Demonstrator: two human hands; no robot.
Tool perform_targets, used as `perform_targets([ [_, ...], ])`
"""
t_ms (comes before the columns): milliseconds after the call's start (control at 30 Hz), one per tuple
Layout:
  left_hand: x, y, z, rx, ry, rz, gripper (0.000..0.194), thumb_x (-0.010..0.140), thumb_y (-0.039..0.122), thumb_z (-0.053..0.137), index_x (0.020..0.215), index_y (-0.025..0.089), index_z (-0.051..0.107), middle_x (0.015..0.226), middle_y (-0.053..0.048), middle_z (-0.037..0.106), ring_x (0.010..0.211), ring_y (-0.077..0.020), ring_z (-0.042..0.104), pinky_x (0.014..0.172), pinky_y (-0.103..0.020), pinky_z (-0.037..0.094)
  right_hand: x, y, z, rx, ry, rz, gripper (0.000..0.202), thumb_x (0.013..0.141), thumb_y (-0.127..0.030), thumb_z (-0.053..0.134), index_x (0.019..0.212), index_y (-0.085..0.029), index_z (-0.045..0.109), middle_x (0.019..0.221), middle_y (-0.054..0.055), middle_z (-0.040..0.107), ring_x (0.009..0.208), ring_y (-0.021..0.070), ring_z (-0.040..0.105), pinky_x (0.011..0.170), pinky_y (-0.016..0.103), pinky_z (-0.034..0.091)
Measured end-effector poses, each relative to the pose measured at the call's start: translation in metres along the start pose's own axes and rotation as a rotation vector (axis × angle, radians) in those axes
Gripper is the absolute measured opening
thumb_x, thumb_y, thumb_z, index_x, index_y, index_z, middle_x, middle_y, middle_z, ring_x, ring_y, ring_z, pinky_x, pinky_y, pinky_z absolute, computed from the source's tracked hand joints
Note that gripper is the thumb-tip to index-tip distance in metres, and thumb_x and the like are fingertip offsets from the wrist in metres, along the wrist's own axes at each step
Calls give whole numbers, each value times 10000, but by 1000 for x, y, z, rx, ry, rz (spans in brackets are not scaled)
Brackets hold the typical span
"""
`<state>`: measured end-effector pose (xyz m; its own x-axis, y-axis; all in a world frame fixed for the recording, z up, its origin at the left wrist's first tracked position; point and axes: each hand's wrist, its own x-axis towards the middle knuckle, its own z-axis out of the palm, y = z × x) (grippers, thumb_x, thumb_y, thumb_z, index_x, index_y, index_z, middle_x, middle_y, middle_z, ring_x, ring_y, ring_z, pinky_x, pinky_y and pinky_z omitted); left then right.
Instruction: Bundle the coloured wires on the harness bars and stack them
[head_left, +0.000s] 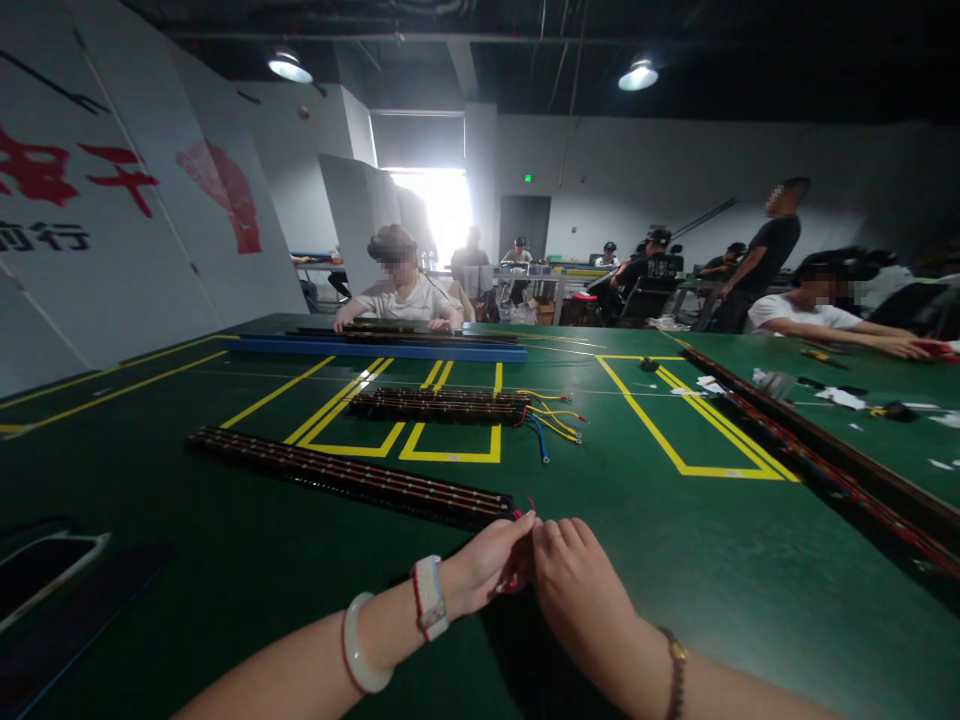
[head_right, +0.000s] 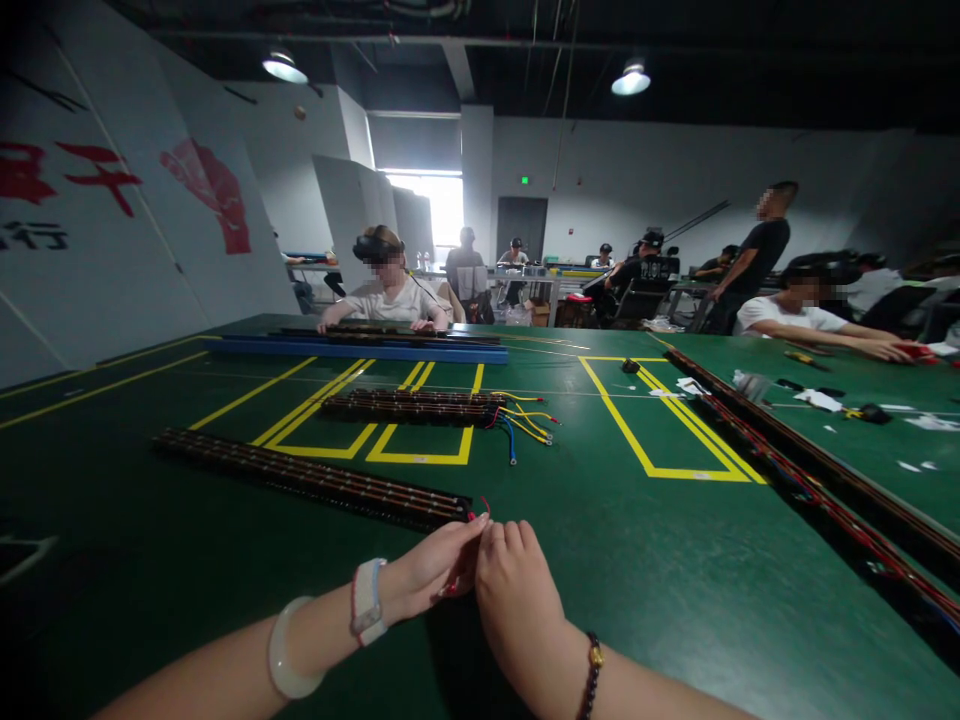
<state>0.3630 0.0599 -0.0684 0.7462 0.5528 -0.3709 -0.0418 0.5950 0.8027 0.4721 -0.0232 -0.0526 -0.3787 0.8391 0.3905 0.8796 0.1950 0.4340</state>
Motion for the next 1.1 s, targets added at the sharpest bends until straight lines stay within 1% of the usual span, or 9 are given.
perform_targets([
  [100, -1, -1, 0, 19, 48, -27, 381, 760, 490, 627, 762, 152, 452, 600, 71, 488, 432, -22, 435, 459, -162, 281, 2, 10, -19, 103, -58, 52, 185, 840, -247, 533, 922, -154, 669, 781, 111, 623, 698, 220, 543, 639, 362, 410],
  [200, -2, -3, 0, 116, 41, -22, 419, 766, 551, 581, 739, 150, 463, 571, 69, 481, 427, -25, 421, 458, -171, 261, 5, 17, -33, 197, -152, 124, 219, 856, -343, 549, 826, -165, 671, 707, 98, 632, 671, 216, 583, 615, 336, 395],
  [300, -4, -5, 0, 251, 21, 32, 472, 802, 610, 473, 684, 154, 459, 483, 69, 433, 378, -37, 365, 417, -195, 192, 7, 23, -37, 279, -325, 125, 226, 854, -339, 551, 776, -168, 676, 673, 92, 656, 633, 200, 619, 578, 295, 384],
  [400, -4, -7, -1, 277, 1, 72, 484, 799, 623, 459, 666, 158, 451, 458, 67, 432, 359, -44, 367, 400, -195, 215, 10, 26, -36, 360, -424, 118, 228, 863, -295, 516, 763, -169, 678, 691, 81, 674, 611, 184, 635, 540, 266, 368],
  [600, 2, -9, -4, 224, -46, 68, 543, 781, 670, 449, 720, 135, 521, 500, 15, 519, 390, -83, 474, 371, -192, 295, 15, 36, -34, 357, -398, 167, 215, 841, -225, 482, 736, -171, 662, 688, 76, 670, 579, 181, 615, 510, 267, 338],
  [700, 1, -6, -3, 200, -85, 63, 594, 805, 680, 402, 799, 109, 568, 624, -32, 604, 439, -88, 522, 375, -189, 337, 16, 49, -34, 297, -281, 253, 207, 853, -230, 483, 722, -166, 629, 674, 74, 645, 584, 177, 597, 532, 275, 328],
  [800, -3, -2, -1, 206, -142, 58, 545, 828, 636, 419, 909, 116, 558, 815, -81, 665, 468, -83, 550, 376, -180, 363, 19, 68, -29, 240, -162, 328, 238, 888, -276, 478, 710, -170, 594, 679, 75, 629, 629, 191, 594, 575, 292, 329],
  [933, -6, 1, 1, 247, -107, 29, 446, 848, 567, 452, 966, 139, 493, 804, -83, 671, 449, -86, 551, 368, -174, 376, 25, 90, -9, 230, -173, 356, 279, 907, -377, 503, 731, -178, 589, 706, 68, 645, 657, 197, 597, 580, 290, 311],
  [1100, -6, 1, 3, 298, -93, 25, 480, 838, 595, 443, 925, 126, 496, 783, -101, 671, 457, -86, 561, 383, -171, 390, 31, 103, 23, 296, -207, 365, 333, 892, -478, 509, 761, -190, 613, 738, 54, 659, 676, 191, 592, 575, 279, 303],
])
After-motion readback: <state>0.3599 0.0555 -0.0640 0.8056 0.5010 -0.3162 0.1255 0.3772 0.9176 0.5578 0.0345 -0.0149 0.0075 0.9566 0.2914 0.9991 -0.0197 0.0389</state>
